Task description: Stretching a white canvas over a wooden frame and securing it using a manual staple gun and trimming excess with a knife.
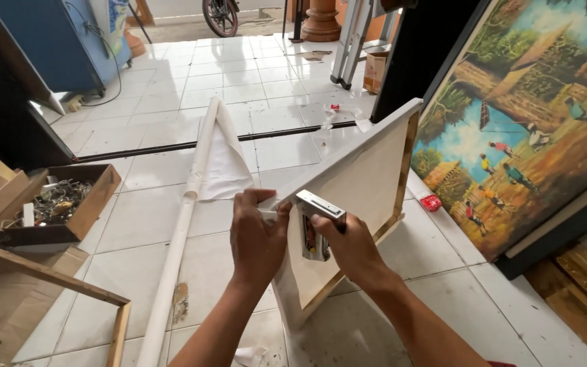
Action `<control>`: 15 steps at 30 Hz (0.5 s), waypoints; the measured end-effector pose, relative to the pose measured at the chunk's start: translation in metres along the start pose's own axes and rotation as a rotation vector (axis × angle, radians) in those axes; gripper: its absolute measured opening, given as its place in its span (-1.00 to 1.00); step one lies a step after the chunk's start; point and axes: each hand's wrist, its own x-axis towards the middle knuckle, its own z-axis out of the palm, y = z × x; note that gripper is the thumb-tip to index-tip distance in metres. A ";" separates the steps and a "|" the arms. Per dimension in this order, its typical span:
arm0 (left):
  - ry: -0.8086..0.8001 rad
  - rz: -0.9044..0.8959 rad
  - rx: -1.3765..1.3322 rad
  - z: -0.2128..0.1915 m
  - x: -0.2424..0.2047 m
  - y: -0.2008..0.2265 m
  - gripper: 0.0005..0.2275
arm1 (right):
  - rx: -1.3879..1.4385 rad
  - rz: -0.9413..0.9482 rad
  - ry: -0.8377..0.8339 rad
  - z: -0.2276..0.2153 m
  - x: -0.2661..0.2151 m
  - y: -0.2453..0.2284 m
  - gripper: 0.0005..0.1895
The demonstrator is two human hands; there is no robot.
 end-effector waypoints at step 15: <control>-0.026 0.087 0.052 -0.004 -0.015 0.001 -0.55 | 0.156 -0.343 0.069 0.018 -0.007 0.018 -0.44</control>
